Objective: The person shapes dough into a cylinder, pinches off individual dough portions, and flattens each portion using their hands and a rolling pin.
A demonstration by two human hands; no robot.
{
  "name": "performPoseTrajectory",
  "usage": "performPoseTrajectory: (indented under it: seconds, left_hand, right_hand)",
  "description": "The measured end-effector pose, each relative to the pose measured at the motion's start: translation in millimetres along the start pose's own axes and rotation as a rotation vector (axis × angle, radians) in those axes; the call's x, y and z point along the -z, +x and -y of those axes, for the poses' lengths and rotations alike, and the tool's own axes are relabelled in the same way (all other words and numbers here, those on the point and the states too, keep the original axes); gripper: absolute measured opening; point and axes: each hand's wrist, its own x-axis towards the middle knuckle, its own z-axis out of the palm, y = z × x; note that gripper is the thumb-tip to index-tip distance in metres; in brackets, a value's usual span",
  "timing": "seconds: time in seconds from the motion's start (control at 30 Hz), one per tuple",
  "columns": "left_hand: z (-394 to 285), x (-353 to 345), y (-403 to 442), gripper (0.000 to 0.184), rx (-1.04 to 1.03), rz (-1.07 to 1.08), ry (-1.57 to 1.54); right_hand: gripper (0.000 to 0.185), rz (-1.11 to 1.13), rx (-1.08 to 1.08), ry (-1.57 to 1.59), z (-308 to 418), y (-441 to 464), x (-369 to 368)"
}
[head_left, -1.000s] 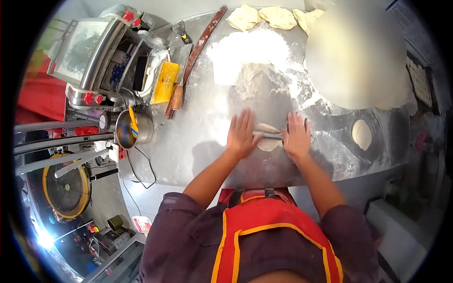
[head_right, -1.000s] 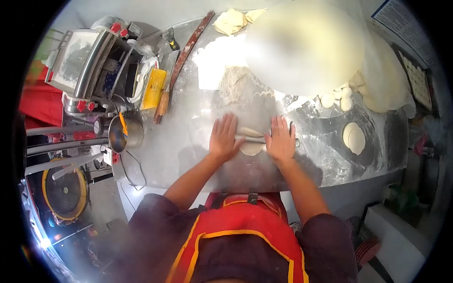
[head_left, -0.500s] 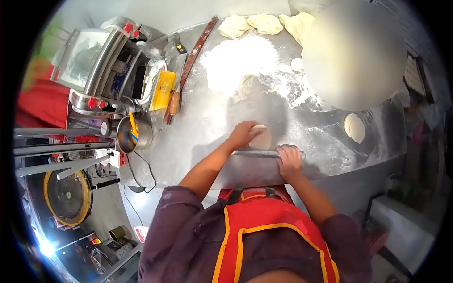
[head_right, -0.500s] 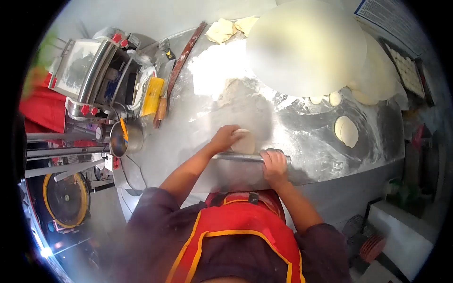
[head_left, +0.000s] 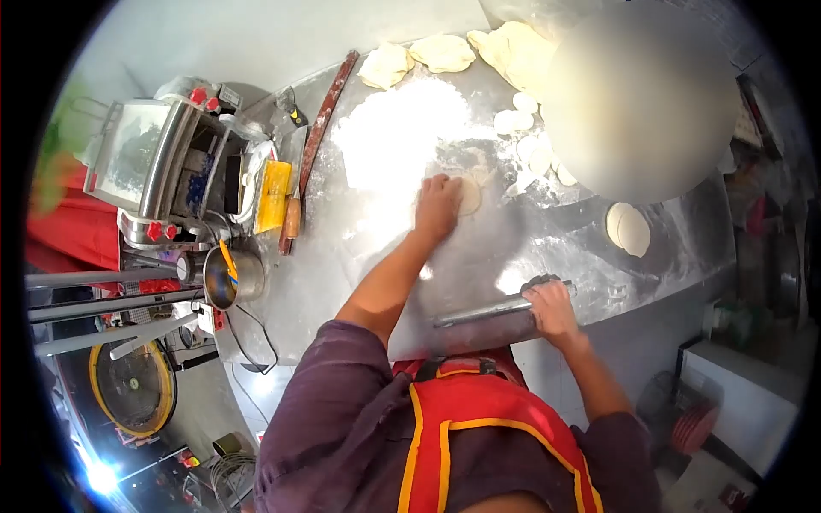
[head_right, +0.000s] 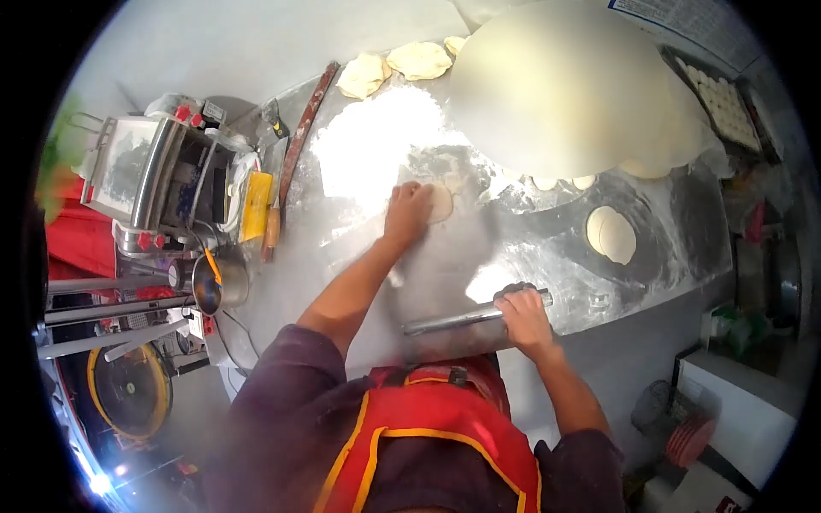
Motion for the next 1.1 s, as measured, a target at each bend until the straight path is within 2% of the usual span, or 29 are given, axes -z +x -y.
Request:
performPoseTrajectory:
  seconds: [0.1, 0.23, 0.27, 0.37, 0.47, 0.57, 0.6, 0.63, 0.67, 0.7, 0.73, 0.77, 0.8, 0.9, 0.93, 0.97, 1.0, 1.03, 1.07, 1.1]
  left_hand:
    - [-20, -4, -51, 0.039, -0.025, 0.030, -0.095]
    - [-62, -1, -121, 0.048, 0.040, 0.136, -0.233]
    - [-66, 5, -122, 0.049, 0.045, 0.123, -0.161]
    - [-59, 9, -103, 0.054, 0.073, 0.020, -0.023]
    - [-41, 1, -72, 0.039, 0.168, 0.115, -0.103]
    - [-46, 31, -32, 0.033, 0.374, 0.702, -0.163]
    - [-40, 18, -39, 0.030, 0.306, 0.655, -0.157]
    - [-16, -15, -69, 0.025, 0.001, 0.528, -0.028]
    - [-6, -38, -83, 0.022, -0.101, 0.546, 0.153]
    - [-1, -60, -97, 0.023, 0.168, 0.460, -0.017]
    - [2, -83, -110, 0.024, 0.414, 0.313, -0.208]
    - [10, -108, -132, 0.024, 0.452, 0.223, -0.427]
    - [-1, -93, -127, 0.020, 0.459, 0.239, -0.314]
    - [-35, -12, -69, 0.023, 0.432, 0.356, -0.179]
    - [-36, -19, -54, 0.023, 0.406, 0.367, -0.189]
    - [-46, -8, -53, 0.024, 0.370, 0.289, -0.287]
    - [-42, -9, -51, 0.024, 0.331, 0.243, -0.304]
    - [-37, -10, -49, 0.023, 0.290, 0.199, -0.318]
    - [-19, -46, -54, 0.022, 0.261, 0.194, -0.266]
    - [0, -78, -58, 0.020, 0.231, 0.192, -0.217]
  right_hand:
    - [0.049, 0.000, 0.011, 0.056, 5, 1, -14]
    - [0.058, -0.145, -0.278, -0.231, 34, 24, -58]
    - [0.059, -0.202, -0.289, -0.309, 30, 36, -71]
    - [0.053, -0.173, -0.342, -0.357, 18, 98, -70]
    - [0.046, -0.240, -0.336, -0.428, -7, 165, -81]
    - [0.041, -0.167, -0.316, -0.281, -4, 177, -76]
    - [0.037, -0.045, -0.381, -0.214, 8, 152, -71]
    - [0.040, -0.076, -0.294, -0.248, 29, 120, -61]
    - [0.045, -0.190, 0.047, -0.492, 16, 67, -82]
    - [0.045, -0.133, -0.091, -0.290, 17, 41, -92]
    - [0.043, -0.207, -0.008, -0.254, -1, 12, -107]
    - [0.043, -0.180, 0.008, -0.194, -9, 18, -104]
    - [0.046, -0.283, -0.007, -0.358, -34, 29, -123]
    - [0.050, -0.026, -0.193, -0.401, 29, 154, -80]
    - [0.050, 0.014, -0.244, -0.375, 25, 177, -78]
    - [0.050, 0.063, -0.306, -0.361, 12, 190, -70]
    - [0.051, -0.108, -0.136, -0.393, -43, 183, -102]
    - [0.047, 0.117, -0.093, -0.503, -3, 179, -73]
    - [0.044, 0.337, -0.024, -0.589, 48, 178, -37]
    - [0.044, 0.348, -0.019, -0.595, 43, 174, -44]
